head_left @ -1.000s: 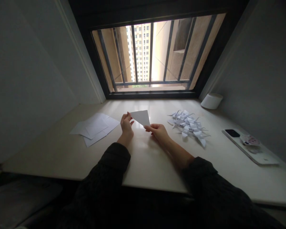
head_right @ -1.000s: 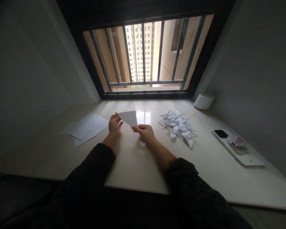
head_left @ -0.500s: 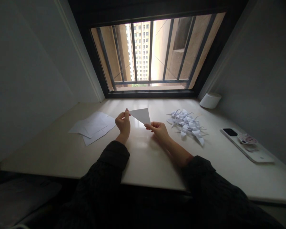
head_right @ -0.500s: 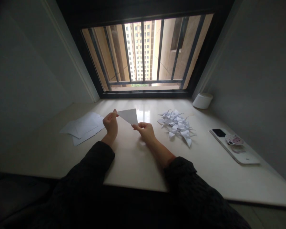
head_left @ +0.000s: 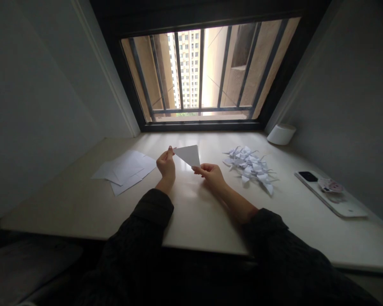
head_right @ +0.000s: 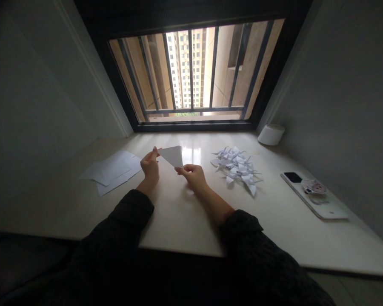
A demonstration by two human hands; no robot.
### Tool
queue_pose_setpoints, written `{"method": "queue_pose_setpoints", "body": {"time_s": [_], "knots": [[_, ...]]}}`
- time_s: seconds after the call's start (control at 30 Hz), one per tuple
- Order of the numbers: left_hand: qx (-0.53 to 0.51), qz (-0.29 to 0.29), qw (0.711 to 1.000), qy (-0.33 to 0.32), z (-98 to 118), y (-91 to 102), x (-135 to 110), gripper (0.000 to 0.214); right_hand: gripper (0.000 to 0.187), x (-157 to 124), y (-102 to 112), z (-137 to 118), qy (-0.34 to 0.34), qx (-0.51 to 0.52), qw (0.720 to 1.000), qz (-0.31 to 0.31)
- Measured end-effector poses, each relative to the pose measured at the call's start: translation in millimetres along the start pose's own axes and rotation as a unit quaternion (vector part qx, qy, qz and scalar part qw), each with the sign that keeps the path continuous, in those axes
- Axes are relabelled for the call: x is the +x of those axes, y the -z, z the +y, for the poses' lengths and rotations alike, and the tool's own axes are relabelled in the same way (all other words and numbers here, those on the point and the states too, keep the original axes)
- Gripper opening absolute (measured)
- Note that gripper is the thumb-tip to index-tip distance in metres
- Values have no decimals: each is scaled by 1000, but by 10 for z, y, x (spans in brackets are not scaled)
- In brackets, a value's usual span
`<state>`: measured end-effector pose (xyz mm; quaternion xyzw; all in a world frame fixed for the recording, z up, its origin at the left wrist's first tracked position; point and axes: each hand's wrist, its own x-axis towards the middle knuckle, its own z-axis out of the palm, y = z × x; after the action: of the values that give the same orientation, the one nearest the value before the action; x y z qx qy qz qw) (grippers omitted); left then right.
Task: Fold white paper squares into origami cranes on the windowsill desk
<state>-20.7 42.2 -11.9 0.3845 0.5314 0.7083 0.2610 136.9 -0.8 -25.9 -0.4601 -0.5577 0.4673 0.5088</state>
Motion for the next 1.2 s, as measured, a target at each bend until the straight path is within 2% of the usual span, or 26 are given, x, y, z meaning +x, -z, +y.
{"method": "queue_pose_setpoints", "body": {"time_s": [0.23,0.33,0.4,0.47,0.6,0.67,0.77,0.97,1.07,1.2], "knots": [[-69,12,990,124,43,-14,14,37,34,-7,-6,-12,-5,-7,1000,0],[-93,54,983,149,72,55,106,36,35,8,51,2,-9,-4,1000,8],[-72,59,991,93,131,96,131,35,36,31,95,10,-8,0,1000,22],[-38,35,999,2,228,112,88,30,35,57,131,12,-5,-7,999,32],[54,-69,981,-170,441,81,-129,11,33,75,171,4,15,-76,996,53],[107,-124,962,-218,500,59,-228,25,33,68,176,3,23,-101,993,58],[127,-165,958,-200,536,34,-308,34,35,59,169,9,31,-118,991,62],[53,-174,977,-116,589,15,-351,27,40,61,159,24,35,-124,989,71],[45,-180,974,-131,554,11,-341,21,40,52,168,24,35,-125,989,68],[55,-174,972,-151,448,26,-272,7,39,45,189,-2,36,-128,991,24]]}}
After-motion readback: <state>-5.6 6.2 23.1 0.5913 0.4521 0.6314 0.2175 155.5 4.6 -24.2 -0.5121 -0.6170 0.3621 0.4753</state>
